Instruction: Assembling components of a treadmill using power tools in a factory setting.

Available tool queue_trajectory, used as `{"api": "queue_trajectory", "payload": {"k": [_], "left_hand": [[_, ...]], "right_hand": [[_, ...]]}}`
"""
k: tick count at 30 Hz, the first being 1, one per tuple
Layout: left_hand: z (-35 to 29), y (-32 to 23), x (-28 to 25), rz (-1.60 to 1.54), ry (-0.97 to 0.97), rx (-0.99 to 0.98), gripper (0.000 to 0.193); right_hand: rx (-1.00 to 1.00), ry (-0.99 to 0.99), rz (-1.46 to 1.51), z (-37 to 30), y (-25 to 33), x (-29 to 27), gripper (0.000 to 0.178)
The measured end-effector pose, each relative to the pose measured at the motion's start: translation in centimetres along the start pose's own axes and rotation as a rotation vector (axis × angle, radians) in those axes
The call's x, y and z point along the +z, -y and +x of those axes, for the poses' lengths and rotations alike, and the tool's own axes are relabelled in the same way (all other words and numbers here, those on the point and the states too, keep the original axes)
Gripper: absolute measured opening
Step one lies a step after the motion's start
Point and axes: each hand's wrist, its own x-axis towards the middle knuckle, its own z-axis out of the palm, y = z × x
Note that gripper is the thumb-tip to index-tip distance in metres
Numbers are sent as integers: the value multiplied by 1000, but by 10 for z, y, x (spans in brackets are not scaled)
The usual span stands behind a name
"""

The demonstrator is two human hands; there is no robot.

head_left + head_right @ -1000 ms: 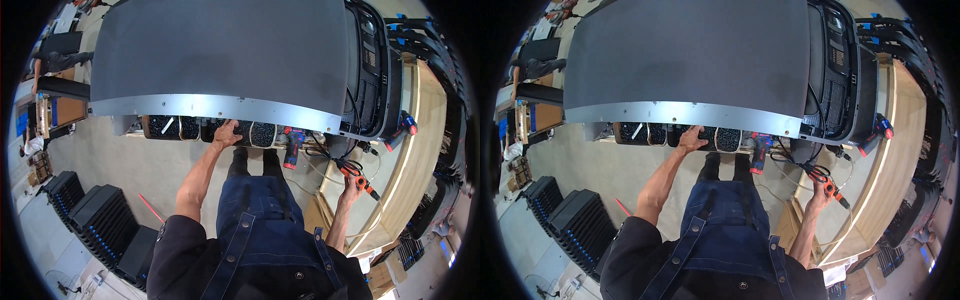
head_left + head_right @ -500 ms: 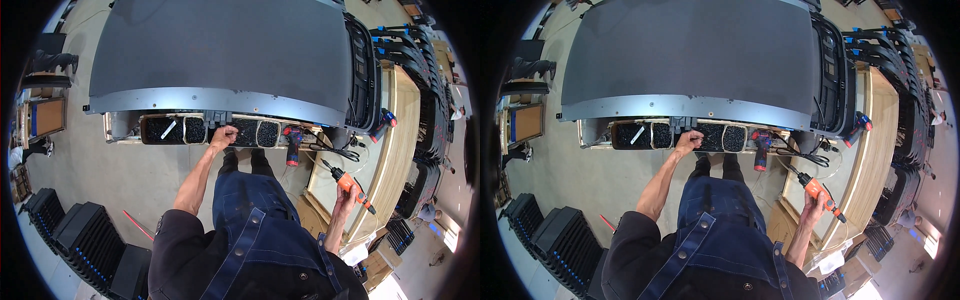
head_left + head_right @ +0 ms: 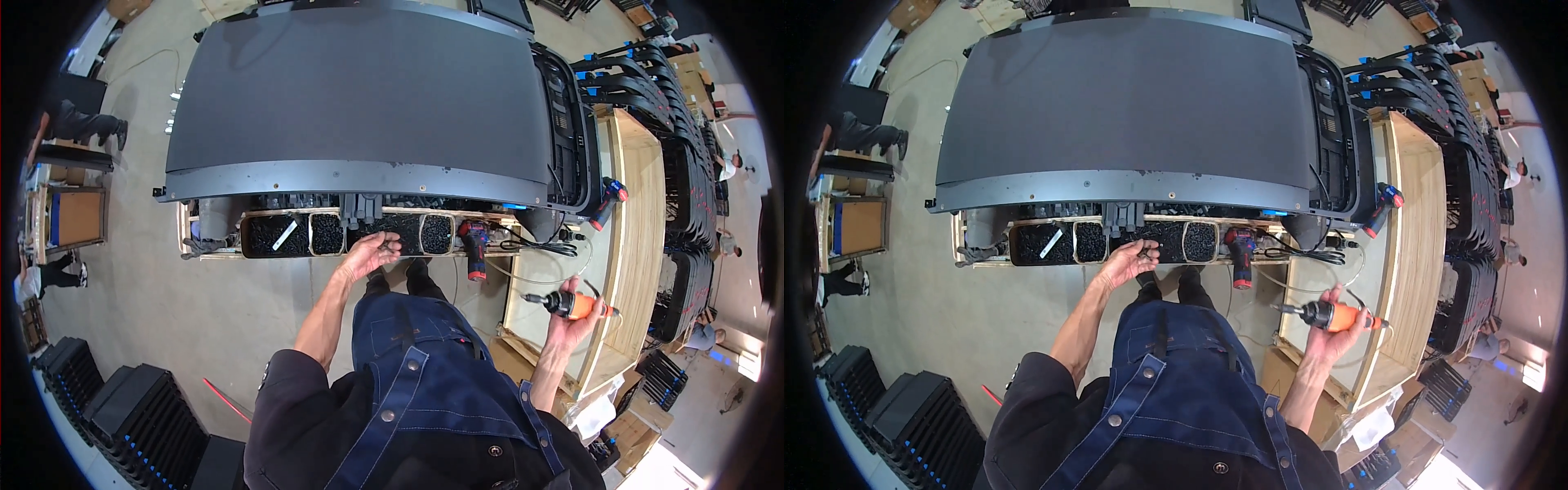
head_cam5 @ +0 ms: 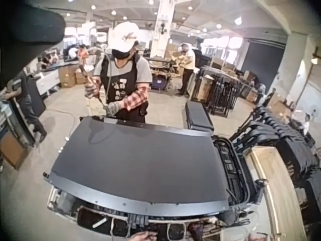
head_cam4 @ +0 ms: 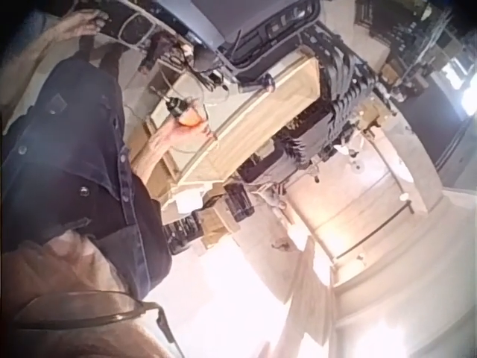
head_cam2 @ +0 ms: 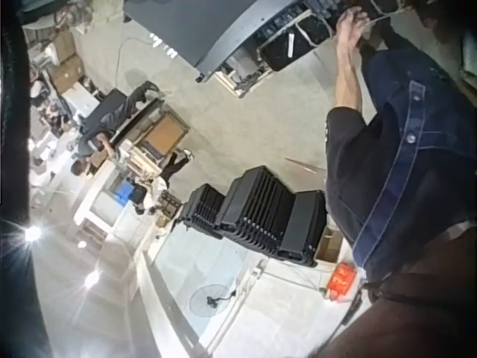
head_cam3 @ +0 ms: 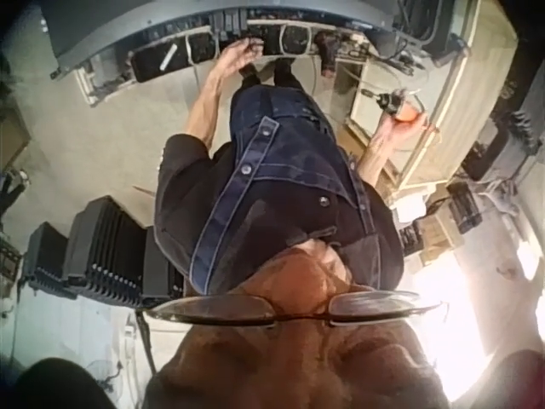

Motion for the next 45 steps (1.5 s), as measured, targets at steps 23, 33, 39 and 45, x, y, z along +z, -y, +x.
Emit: {"api": "queue_trajectory", "payload": {"k": [23,33,39,45], "left_hand": [[-20,44,210,-322,151,-48,31],[44,56,303,-34,-43,129,27],[132,60,338,-362,103,-95,27],[161,68,329,-484,25,-130,35]], "right_hand": [[24,411,-193,-29,-48,97,45],[-233,453,-306,35,-5,104,53],[-354,659,-352,85,9,128,50],[-281,809,-630,100,-6,166,40]]}}
